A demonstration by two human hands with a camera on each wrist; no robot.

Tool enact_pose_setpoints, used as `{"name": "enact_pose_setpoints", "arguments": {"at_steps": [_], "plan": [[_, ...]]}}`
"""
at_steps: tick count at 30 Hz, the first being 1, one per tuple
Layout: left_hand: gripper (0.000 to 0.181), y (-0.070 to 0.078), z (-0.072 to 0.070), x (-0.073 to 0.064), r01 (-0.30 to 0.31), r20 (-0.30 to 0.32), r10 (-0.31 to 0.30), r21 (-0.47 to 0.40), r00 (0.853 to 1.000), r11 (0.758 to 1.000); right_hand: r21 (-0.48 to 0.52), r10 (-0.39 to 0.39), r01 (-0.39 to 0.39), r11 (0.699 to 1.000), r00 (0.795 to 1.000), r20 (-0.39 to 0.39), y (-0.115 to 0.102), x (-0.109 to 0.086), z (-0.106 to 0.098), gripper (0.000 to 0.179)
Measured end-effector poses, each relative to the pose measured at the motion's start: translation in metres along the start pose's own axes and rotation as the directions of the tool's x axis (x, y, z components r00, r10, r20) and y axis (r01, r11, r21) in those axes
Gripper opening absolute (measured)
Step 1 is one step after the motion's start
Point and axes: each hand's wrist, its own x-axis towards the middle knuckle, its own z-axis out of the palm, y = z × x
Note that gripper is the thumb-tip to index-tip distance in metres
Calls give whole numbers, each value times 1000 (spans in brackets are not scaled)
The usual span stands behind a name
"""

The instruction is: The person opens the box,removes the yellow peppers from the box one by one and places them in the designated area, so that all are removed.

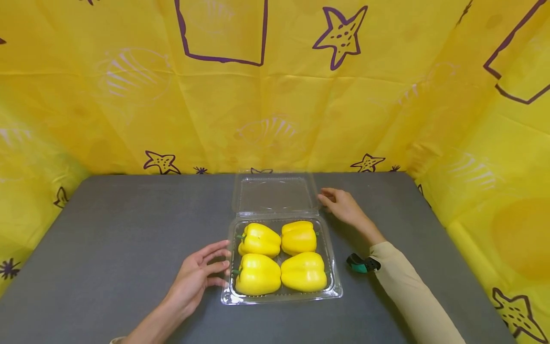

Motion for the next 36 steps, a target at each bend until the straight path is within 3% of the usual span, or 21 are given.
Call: {"name": "enact_pose_setpoints", "arguments": {"at_steps": [8,14,21,28,36], "plan": [[54,0,-1,1,2,3,-2,-2,1000,1000,-87,-65,66,994,998,21,-11,-23,-9,43],[53,-1,0,1,7,-4,-7,-8,1000,1000,-98,-114,116,988,993,26,-20,-39,-14,44],[54,-1,-1,1,14,2,-14,-16,1000,1000,-123,-104,103,987,995,5,-32,-59,-20,44],[54,-1,-2,0,18,-3,-18,-14,1000,1000,-123,-152,151,981,988,7,-44,-76,-25,44],[53,-2,-3,1,32,-8,-32,-14,999,999,-5,-310,311,950,949,63,-43,-99,-13,43]]}}
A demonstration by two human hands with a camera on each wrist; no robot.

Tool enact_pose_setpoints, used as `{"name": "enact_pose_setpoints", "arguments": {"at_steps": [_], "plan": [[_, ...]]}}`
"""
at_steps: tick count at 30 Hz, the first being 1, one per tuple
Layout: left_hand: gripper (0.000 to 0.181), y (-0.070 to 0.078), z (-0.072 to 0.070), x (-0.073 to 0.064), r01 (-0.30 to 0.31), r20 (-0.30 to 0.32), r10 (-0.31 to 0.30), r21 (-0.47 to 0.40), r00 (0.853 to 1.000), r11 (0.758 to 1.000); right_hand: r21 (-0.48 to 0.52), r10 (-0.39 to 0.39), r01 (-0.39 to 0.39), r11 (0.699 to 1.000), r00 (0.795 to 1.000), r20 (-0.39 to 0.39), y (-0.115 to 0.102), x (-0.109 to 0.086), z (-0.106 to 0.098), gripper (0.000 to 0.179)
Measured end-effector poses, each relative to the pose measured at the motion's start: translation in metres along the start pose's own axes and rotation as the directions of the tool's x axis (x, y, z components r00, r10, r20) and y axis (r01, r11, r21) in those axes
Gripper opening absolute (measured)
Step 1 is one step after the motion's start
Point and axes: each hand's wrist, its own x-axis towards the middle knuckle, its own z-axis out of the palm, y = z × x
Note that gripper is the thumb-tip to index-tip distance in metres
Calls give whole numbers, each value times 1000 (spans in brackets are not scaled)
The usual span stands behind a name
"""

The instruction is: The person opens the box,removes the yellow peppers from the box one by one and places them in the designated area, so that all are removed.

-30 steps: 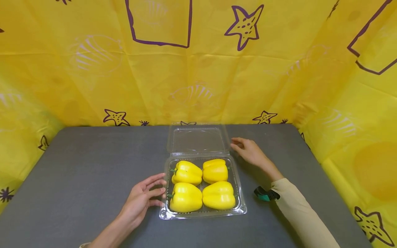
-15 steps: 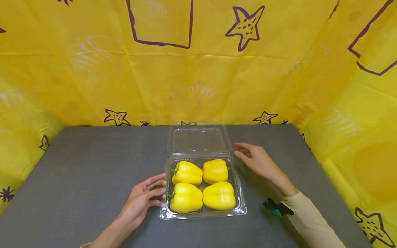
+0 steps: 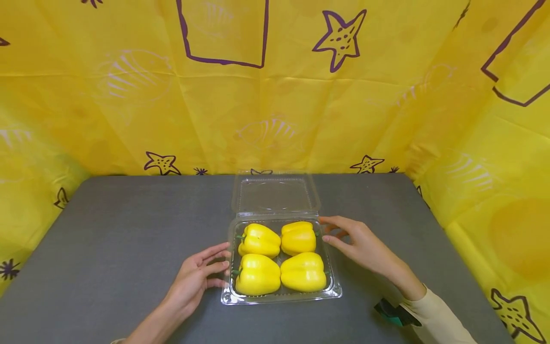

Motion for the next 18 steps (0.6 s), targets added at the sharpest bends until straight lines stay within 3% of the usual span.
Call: {"name": "enact_pose_setpoints", "arguments": {"at_steps": [5,18], "plan": [[52,0,-1,0,0,-2,0,10,1000,1000,-3,-53,53,999,999,-4,-3,-10,6,48],[52,1,1,0,-6,4,6,8,1000,1000,-135,-107,112,985,993,42,-8,-25,17,48]]}}
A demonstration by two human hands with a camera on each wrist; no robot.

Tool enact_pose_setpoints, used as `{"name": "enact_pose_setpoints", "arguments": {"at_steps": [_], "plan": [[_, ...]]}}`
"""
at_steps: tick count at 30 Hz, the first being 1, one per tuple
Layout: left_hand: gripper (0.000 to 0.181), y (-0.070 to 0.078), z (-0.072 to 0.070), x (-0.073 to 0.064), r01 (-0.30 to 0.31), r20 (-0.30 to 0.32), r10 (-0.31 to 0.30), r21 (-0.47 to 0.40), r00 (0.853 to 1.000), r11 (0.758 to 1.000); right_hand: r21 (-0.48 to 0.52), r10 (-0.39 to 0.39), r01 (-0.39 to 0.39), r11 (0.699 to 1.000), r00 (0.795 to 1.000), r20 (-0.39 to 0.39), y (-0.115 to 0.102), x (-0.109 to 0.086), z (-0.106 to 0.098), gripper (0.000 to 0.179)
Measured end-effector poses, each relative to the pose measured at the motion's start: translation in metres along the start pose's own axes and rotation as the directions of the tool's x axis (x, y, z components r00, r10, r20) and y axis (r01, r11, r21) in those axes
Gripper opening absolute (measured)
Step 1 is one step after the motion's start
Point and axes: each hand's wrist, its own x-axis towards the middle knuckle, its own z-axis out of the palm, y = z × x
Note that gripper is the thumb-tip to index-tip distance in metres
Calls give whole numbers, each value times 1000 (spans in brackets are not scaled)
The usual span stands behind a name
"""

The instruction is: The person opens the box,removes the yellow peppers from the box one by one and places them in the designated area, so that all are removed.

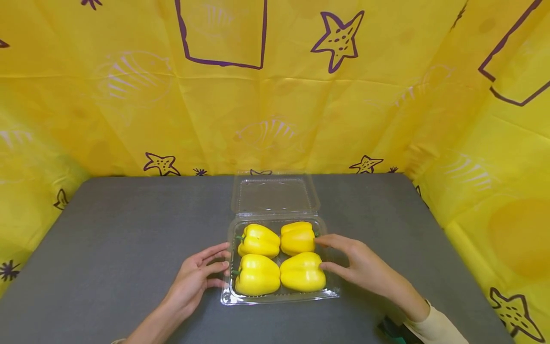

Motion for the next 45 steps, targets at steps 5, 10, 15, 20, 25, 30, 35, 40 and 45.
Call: {"name": "enact_pose_setpoints", "arguments": {"at_steps": [5,10,15,20,25,30,35,40,45], "plan": [[52,-1,0,0,-4,2,4,3,1000,1000,-37,2,-1,999,999,38,-5,-4,0,51],[52,-2,0,0,-13,9,13,-5,1000,1000,-44,-10,14,999,996,86,-6,-7,-2,55],[53,-3,0,-1,-18,7,19,-10,1000,1000,-60,-69,77,995,990,120,-3,-8,-3,61],[52,-2,1,-1,-17,6,17,-13,1000,1000,-84,-100,111,990,986,133,-1,-7,-2,63],[53,-2,1,-1,-22,6,22,-20,1000,1000,-82,-126,135,987,986,105,1,-6,-1,64],[53,-2,0,-2,-31,13,31,-21,999,999,-22,-165,166,986,985,39,4,-6,2,64],[54,-2,-1,-2,-31,18,32,-21,999,999,26,-178,178,984,984,-4,6,-6,5,65],[54,-3,-1,-1,-37,19,37,-21,999,999,56,-206,209,976,977,-46,8,-5,7,65],[54,-3,-1,-2,-36,13,36,-19,999,999,88,-244,253,963,965,-97,12,-5,11,65]]}}
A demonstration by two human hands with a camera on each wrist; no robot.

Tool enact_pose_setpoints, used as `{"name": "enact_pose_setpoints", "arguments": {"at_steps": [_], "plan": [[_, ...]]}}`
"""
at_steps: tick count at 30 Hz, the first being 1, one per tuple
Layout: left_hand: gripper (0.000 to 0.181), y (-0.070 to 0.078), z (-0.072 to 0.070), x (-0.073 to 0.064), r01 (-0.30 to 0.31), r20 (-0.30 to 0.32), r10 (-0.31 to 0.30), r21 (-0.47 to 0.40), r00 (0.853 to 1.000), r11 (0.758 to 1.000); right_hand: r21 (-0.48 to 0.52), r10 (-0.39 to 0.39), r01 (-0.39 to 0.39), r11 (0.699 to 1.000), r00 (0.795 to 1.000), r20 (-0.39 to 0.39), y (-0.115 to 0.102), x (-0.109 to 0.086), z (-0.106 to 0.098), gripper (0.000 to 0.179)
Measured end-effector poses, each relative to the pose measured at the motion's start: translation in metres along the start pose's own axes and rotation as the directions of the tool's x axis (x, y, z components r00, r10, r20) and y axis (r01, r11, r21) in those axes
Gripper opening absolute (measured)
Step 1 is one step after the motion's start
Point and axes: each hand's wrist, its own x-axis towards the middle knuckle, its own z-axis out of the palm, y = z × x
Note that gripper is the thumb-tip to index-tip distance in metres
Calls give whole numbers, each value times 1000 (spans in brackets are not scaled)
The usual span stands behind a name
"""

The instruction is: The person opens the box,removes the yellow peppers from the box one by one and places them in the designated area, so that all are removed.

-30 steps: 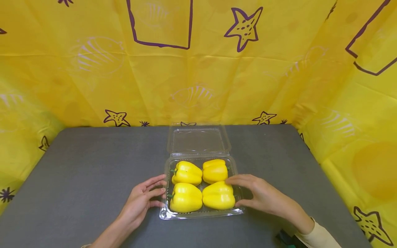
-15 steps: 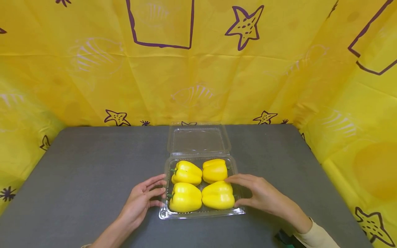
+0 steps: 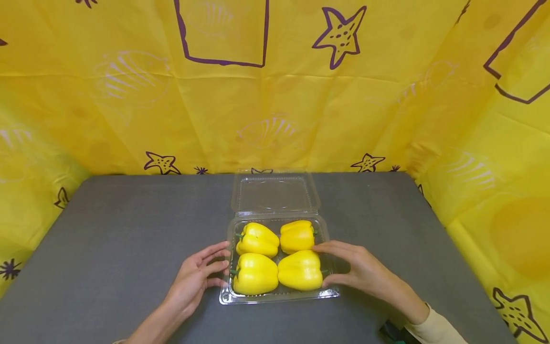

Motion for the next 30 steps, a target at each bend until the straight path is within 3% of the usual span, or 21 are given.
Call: {"name": "enact_pose_setpoints", "arguments": {"at_steps": [8,19,24,30], "plan": [[53,0,1,0,0,-12,0,8,1000,1000,36,-21,23,999,998,-55,0,2,3,62],[54,0,1,0,8,-2,-8,-14,1000,1000,65,154,-153,986,988,-8,-13,5,9,57],[54,0,1,-1,10,-3,-10,-15,1000,1000,51,194,-195,979,981,25,-18,3,10,70],[54,1,1,-1,11,-4,-11,-15,1000,1000,22,153,-153,988,988,0,-22,2,13,81]]}}
